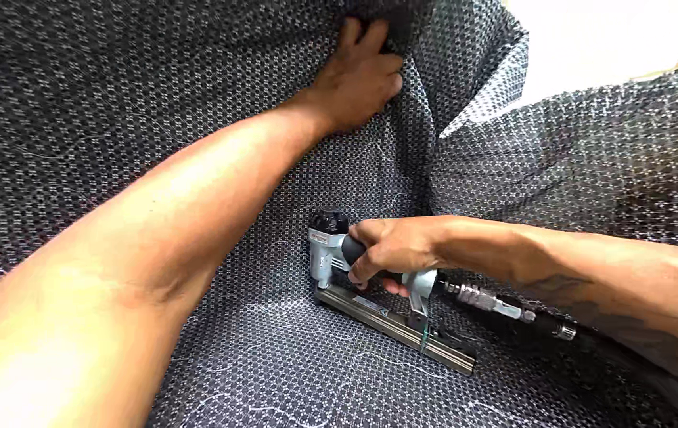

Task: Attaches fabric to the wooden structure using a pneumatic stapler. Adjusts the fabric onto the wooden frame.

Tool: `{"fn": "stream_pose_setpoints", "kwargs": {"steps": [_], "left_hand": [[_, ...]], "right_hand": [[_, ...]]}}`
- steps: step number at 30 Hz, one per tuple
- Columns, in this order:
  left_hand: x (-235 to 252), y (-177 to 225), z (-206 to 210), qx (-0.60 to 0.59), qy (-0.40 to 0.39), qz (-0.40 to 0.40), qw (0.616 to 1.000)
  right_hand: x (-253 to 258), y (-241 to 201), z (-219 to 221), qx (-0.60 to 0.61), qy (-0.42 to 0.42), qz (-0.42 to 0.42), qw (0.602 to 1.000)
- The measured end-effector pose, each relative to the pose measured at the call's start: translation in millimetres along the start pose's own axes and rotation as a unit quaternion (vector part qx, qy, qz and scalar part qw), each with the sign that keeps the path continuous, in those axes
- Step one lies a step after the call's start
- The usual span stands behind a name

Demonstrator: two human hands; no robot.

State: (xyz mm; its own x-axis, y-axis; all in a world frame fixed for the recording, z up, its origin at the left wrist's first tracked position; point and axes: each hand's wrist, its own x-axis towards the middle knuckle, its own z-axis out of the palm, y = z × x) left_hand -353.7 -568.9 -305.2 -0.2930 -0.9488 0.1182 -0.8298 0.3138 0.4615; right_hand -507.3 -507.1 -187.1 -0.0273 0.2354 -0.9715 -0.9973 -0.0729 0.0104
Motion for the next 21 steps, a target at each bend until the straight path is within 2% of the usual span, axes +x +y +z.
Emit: {"fn": "stream_pose_setpoints", "kwargs": {"steps": [18, 21], "left_hand": [[0.2, -7.7, 1.3, -0.015, -0.012, 0.016, 1.000], [-9.6, -1.6, -14.7, 0.001, -0.021, 0.031, 0.999]], "right_hand": [[22.9, -71.4, 30.6, -0.008, -0.044, -0.068, 0.997], [26.3, -84.5, 34.1, 0.004, -0.059, -0.082, 0.995]]}}
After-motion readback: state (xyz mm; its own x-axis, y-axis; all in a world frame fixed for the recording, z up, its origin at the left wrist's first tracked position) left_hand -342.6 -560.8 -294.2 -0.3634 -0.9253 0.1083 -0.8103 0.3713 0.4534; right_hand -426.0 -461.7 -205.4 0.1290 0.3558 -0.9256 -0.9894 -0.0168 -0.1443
